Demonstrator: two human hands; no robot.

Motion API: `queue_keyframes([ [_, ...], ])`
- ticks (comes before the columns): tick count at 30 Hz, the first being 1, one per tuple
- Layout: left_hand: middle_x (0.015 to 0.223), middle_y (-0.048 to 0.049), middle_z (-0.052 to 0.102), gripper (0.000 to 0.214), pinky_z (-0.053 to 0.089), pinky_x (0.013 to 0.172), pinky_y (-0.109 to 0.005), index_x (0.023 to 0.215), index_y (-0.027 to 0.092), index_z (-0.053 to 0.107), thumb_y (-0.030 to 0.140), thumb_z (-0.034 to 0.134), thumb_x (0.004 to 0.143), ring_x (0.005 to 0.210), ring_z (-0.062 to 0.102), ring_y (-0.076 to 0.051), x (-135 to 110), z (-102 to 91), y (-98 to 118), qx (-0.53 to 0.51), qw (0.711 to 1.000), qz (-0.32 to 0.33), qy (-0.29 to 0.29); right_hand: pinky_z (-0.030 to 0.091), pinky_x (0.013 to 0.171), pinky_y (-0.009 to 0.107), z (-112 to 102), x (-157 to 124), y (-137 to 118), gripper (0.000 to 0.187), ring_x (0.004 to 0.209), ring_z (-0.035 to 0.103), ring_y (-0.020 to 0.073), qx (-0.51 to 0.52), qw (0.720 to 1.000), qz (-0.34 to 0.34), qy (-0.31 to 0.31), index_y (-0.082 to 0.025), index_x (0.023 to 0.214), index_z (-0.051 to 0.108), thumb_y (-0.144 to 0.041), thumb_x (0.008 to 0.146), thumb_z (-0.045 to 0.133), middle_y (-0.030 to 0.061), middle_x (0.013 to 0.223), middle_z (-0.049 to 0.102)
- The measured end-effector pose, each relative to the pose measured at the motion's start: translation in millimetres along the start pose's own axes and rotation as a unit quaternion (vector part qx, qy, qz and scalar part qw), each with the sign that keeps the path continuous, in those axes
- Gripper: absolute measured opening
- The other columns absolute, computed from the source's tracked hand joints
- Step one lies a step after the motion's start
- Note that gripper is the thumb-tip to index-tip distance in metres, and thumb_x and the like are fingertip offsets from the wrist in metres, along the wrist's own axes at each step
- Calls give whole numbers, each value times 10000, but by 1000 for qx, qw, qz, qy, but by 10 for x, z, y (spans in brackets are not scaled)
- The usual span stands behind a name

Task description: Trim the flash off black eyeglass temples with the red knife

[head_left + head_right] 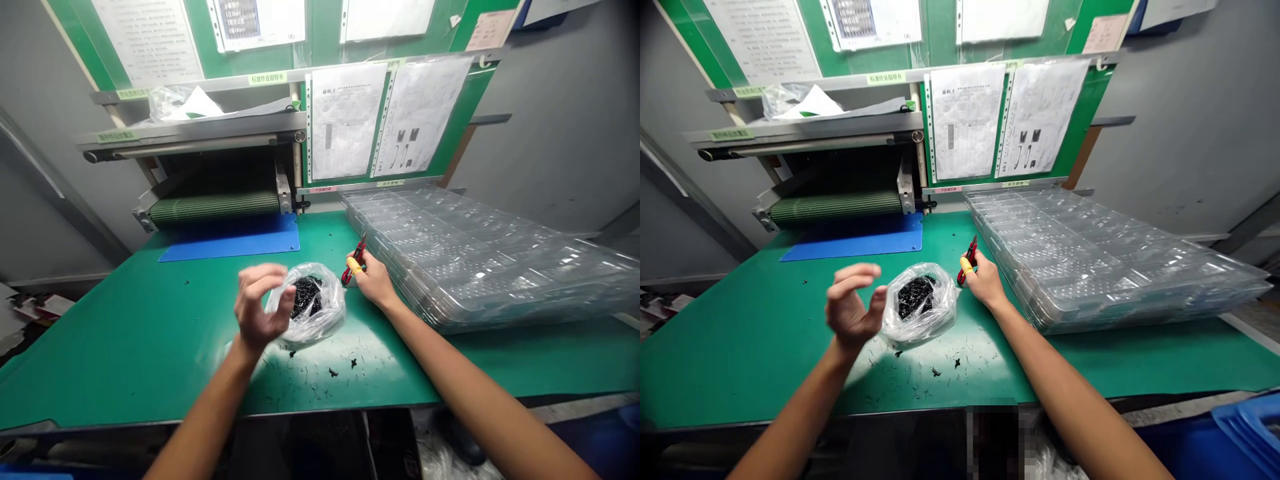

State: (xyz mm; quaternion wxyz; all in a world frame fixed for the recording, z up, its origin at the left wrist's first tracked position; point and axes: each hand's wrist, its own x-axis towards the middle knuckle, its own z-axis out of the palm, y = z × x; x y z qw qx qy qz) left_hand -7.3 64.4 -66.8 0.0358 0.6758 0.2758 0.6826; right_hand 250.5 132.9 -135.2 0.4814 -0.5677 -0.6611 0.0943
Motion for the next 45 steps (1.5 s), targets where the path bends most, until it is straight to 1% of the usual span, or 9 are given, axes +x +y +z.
queue_keyframes([
  [2, 710, 17, 440, 106, 439, 605, -290, 897, 281, 415, 223, 504, 890, 611, 490, -165, -133, -12, 495, -74, 992, -94, 39, 545, 698, 324, 8, -10, -22, 263, 739, 629, 148, 13, 1000, 4, 0, -139, 1034, 615, -388, 968, 566, 23, 877, 642],
  [4, 673, 17, 347, 112, 405, 522, -272, 848, 263, 384, 161, 424, 869, 544, 409, -158, -312, -44, 924, -175, 957, -226, 52, 545, 691, 321, 16, -22, -24, 258, 721, 626, 143, 21, 1000, 10, 4, -137, 1030, 617, -383, 967, 570, 18, 860, 640],
  [6, 656, 17, 299, 128, 381, 497, -264, 769, 242, 401, 189, 517, 779, 521, 356, -143, -488, -85, 1207, -366, 838, -388, 118, 545, 693, 323, 21, -37, -7, 256, 712, 625, 142, 27, 999, 19, 9, -136, 1030, 616, -381, 967, 571, 14, 851, 639],
  [8, 646, 16, 293, 186, 373, 499, -257, 715, 228, 434, 200, 614, 676, 520, 344, -128, -623, -123, 1345, -497, 708, -467, 183, 543, 702, 328, 21, -51, 16, 257, 713, 627, 144, 32, 999, 27, 12, -136, 1033, 615, -381, 967, 572, 13, 846, 640],
  [10, 636, 15, 300, 211, 362, 502, -251, 700, 223, 461, 188, 657, 631, 518, 348, -119, -700, -163, 1389, -546, 660, -473, 206, 541, 707, 333, 18, -57, 34, 259, 710, 628, 145, 35, 999, 34, 13, -135, 1032, 614, -382, 964, 575, 11, 838, 641],
  [22, 585, 24, 305, 417, 280, 502, -293, 685, 228, 336, 247, 753, 669, 485, 359, -135, -764, -280, 1506, -522, 689, -485, 131, 528, 620, 287, 33, -43, 59, 247, 610, 604, 123, 72, 995, 62, 9, -138, 1017, 617, -373, 941, 608, -13, 747, 629],
  [26, 575, 40, 287, 362, 232, 465, -268, 683, 214, 330, 216, 687, 743, 445, 301, -102, -755, -234, 1538, -583, 683, -427, 106, 526, 594, 274, 32, -48, 44, 215, 589, 594, 117, 80, 994, 69, 5, -142, 1011, 616, -344, 938, 613, -19, 731, 620],
  [31, 610, 40, 294, 317, 255, 513, -250, 695, 193, 300, 245, 586, 820, 501, 296, -90, -685, -231, 1599, -616, 664, -420, 59, 525, 582, 264, 15, -67, 15, 178, 591, 602, 117, 89, 993, 75, -5, -144, 1018, 614, -299, 932, 619, -18, 738, 627],
  [45, 591, 41, 287, 271, 242, 516, -256, 686, 178, 305, 216, 551, 791, 501, 294, -79, -711, -172, 1640, -618, 681, -387, 65, 534, 643, 308, 9, -53, 52, 190, 637, 618, 140, 77, 994, 80, -17, -145, 1001, 621, -312, 911, 638, -13, 738, 638],
])
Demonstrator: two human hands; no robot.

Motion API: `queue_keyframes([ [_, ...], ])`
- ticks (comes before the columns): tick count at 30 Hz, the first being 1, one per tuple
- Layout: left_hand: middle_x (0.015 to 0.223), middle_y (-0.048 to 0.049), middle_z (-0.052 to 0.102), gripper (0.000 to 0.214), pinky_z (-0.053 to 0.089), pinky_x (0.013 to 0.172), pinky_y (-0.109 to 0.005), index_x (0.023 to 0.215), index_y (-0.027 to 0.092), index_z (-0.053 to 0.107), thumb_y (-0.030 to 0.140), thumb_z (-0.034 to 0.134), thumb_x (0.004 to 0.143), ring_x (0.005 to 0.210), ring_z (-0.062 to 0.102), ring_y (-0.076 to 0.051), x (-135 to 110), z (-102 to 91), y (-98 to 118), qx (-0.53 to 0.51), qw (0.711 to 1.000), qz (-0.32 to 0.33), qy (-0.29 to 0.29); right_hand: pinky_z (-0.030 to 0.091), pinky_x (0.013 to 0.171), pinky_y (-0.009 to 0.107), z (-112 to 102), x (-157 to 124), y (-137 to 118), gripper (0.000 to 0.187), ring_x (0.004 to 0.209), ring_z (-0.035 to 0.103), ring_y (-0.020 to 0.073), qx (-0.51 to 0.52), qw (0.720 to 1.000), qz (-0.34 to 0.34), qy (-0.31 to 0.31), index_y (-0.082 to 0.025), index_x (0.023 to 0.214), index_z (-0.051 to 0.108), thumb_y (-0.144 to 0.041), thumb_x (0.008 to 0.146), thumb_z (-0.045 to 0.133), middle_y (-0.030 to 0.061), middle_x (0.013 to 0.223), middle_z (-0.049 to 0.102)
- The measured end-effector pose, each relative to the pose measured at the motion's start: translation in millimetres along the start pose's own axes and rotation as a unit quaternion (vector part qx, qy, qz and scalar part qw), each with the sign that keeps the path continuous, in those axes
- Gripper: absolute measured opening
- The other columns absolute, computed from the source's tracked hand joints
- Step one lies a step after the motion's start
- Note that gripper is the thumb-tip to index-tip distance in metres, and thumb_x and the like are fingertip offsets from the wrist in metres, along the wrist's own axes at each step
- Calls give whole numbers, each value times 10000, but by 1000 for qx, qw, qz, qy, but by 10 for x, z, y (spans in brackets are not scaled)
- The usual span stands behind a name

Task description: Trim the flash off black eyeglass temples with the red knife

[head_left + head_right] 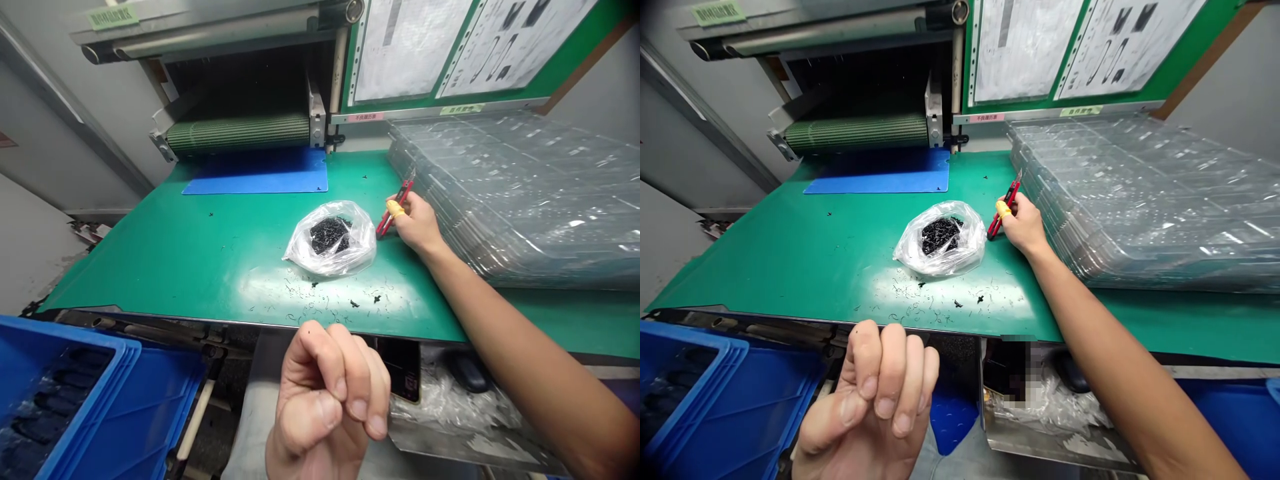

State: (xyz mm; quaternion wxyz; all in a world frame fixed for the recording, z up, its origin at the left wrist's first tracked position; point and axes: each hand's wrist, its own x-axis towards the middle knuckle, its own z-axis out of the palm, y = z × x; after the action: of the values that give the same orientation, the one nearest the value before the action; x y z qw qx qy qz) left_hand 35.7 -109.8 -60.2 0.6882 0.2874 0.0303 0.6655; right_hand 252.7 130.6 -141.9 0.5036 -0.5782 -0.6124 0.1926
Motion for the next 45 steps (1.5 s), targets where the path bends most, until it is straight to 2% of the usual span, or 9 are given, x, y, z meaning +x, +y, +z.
queue_keyframes([
  [7, 622, 44, 282, 292, 255, 526, -223, 690, 176, 296, 192, 573, 782, 534, 298, -73, -12, 10, 12, -15, 999, 15, 31, 523, 579, 274, -8, -2, -23, 219, 603, 597, 126, 2, 1000, 7, -15, -144, 1026, 610, -343, 933, 612, -13, 743, 621],
  [11, 632, 51, 269, 366, 281, 536, -207, 667, 180, 260, 98, 616, 686, 537, 280, -70, -13, 55, 9, 5, 996, 40, 78, 525, 590, 275, -5, -2, -15, 228, 618, 596, 126, -1, 1000, 4, -16, -146, 1021, 611, -357, 934, 611, -9, 754, 621],
  [15, 611, 63, 255, 414, 281, 520, -197, 644, 182, 225, 27, 608, 612, 523, 269, -62, -10, 90, -9, 18, 994, 68, 78, 522, 584, 274, -3, -2, 12, 229, 609, 593, 123, -3, 1000, 3, -20, -143, 1031, 607, -352, 938, 607, -10, 755, 619],
  [22, 639, 63, 261, 420, 322, 542, -177, 679, 190, 230, 36, 619, 639, 546, 269, -60, -23, 95, -2, -2, 993, 49, 108, 529, 619, 289, -3, -2, 23, 231, 634, 599, 130, -8, 1000, -2, -23, -148, 1036, 611, -359, 943, 601, -4, 789, 627],
  [28, 665, 62, 256, 431, 363, 563, -157, 701, 194, 238, 24, 629, 634, 560, 267, -53, -19, 86, 15, -10, 988, 76, 131, 530, 621, 293, 0, 1, 18, 253, 630, 599, 130, -1, 1000, 1, -23, -148, 1038, 611, -380, 938, 602, -2, 781, 628],
  [34, 657, 62, 246, 392, 375, 549, -144, 735, 195, 308, -18, 629, 656, 542, 267, -55, -48, 51, 7, 37, 983, 92, 156, 515, 594, 274, -4, -16, -20, 220, 603, 576, 118, 21, 1000, 12, -20, -144, 1000, 615, -352, 929, 623, -16, 742, 606],
  [38, 664, 59, 261, 396, 396, 539, -147, 741, 187, 356, -53, 643, 610, 548, 315, -54, -62, 42, 43, 59, 980, 87, 171, 509, 621, 285, 0, -17, -103, 216, 614, 576, 122, 59, 998, 11, -11, -146, 1002, 604, -352, 937, 606, -19, 743, 599],
  [41, 674, 56, 308, 378, 440, 558, -142, 762, 177, 397, -80, 627, 608, 563, 363, -52, -71, 36, 88, 50, 983, 88, 152, 495, 636, 292, -16, -48, -238, 226, 616, 564, 128, 107, 994, 15, 14, -151, 1033, 580, -356, 936, 587, -23, 736, 584],
  [45, 657, 54, 312, 343, 462, 545, -142, 743, 169, 411, -76, 613, 612, 551, 370, -52, -74, 41, 123, 31, 983, 77, 162, 447, 600, 272, -121, -371, -618, 193, 595, 520, 132, 194, 979, 43, 41, -179, 1030, 510, -339, 924, 490, -25, 702, 549],
])
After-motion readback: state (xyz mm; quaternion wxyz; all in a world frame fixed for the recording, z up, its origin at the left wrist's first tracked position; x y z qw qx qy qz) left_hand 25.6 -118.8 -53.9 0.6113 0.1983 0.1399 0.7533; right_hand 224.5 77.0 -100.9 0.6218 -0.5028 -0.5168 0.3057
